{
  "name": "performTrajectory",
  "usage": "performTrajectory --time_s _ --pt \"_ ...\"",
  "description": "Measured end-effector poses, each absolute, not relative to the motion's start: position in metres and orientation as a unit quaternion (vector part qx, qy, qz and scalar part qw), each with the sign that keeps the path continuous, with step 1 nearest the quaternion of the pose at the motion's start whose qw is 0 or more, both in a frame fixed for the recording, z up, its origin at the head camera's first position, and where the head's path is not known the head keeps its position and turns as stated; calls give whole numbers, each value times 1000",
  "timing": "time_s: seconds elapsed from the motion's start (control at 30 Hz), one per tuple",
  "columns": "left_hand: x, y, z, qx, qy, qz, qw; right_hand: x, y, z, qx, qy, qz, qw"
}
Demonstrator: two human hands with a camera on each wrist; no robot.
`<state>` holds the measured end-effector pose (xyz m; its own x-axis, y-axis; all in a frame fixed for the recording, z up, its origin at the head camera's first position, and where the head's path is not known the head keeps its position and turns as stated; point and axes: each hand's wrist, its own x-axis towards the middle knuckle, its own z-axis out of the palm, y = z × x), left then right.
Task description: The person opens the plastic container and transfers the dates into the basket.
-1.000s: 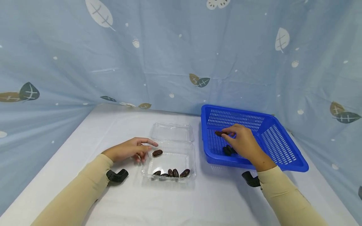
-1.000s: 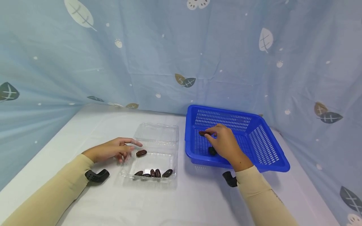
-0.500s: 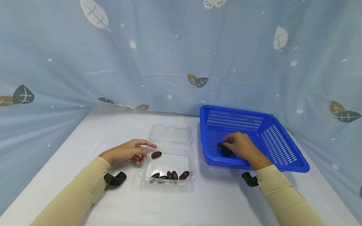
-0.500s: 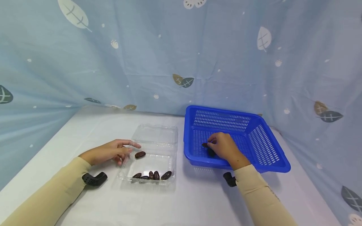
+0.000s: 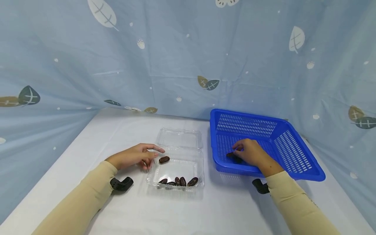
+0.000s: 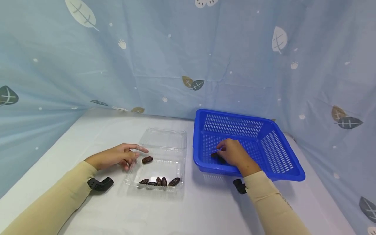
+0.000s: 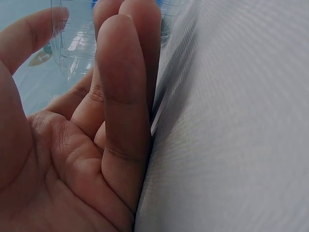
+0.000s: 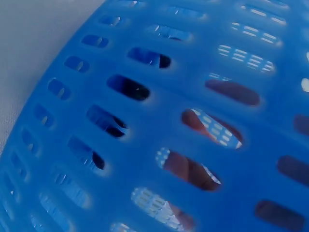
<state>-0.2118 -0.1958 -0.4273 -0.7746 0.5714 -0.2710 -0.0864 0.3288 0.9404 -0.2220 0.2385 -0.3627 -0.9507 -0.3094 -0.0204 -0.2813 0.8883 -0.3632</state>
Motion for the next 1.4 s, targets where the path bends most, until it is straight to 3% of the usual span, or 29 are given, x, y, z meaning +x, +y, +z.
performTrajectory --time_s 0.33,0.6,0.7,1.0,1.4 --pt "-210 -196 -427 154 765 553 292 -193 216 -347 -209 937 -238 -149" --pt "-212 -193 -426 153 763 553 298 -158 160 -344 -344 873 -260 -226" --pt "-212 -194 -425 153 763 556 294 -155 138 -349 -363 870 -257 -213" --pt "-211 -197 -426 157 746 572 301 -154 88 -364 -365 889 -254 -106" --pt "-210 -195 -425 162 752 566 296 -178 55 -384 -390 859 -331 19"
